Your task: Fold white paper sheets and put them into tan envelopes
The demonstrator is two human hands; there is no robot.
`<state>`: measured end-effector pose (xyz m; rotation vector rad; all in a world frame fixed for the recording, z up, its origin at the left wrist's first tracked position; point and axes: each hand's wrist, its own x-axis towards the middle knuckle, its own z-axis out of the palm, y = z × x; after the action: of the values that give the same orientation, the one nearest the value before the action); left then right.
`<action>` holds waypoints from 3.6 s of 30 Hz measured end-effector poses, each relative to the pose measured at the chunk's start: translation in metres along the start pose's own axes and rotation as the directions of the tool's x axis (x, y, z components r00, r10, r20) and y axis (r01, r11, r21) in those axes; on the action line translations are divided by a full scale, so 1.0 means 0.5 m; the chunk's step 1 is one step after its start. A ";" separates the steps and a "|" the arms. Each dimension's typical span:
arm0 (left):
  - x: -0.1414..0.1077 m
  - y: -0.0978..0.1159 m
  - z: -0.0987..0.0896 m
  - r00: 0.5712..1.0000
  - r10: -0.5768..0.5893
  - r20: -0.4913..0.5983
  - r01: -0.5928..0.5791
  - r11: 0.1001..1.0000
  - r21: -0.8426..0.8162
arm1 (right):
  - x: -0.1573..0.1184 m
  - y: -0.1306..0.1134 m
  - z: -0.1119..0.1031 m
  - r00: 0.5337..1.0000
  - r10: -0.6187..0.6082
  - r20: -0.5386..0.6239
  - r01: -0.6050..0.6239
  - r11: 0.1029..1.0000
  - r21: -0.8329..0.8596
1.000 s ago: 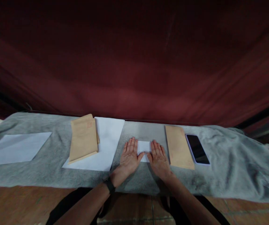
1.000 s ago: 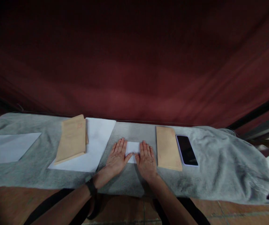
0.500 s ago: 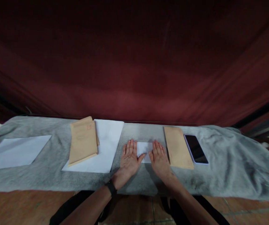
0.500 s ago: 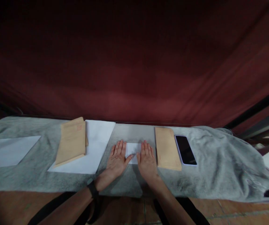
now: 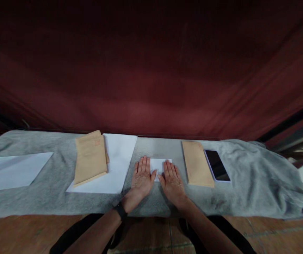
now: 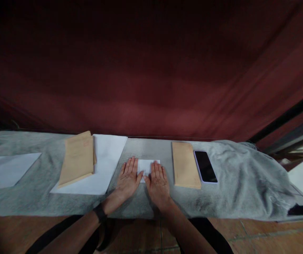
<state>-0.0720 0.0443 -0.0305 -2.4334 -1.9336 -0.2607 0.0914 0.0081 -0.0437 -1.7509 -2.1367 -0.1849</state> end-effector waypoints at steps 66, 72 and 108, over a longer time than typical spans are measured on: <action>-0.011 0.004 -0.014 0.990 0.133 -0.055 -0.137 0.989 -0.060 | 0.000 0.028 -0.010 0.999 0.035 0.034 -0.034 0.998 -0.044; 0.000 0.034 -0.014 0.930 0.366 -0.044 -0.368 0.920 -0.137 | -0.004 0.032 0.004 1.000 0.022 0.016 -0.022 0.999 -0.042; 0.015 -0.018 0.024 0.990 0.088 -0.112 -0.091 0.996 -0.022 | 0.020 0.044 0.003 0.998 -0.006 0.065 0.010 0.999 -0.054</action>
<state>-0.0774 0.0551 -0.0422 -2.4570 -1.7835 -0.4127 0.1108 0.0225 -0.0444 -1.8023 -2.2042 -0.1920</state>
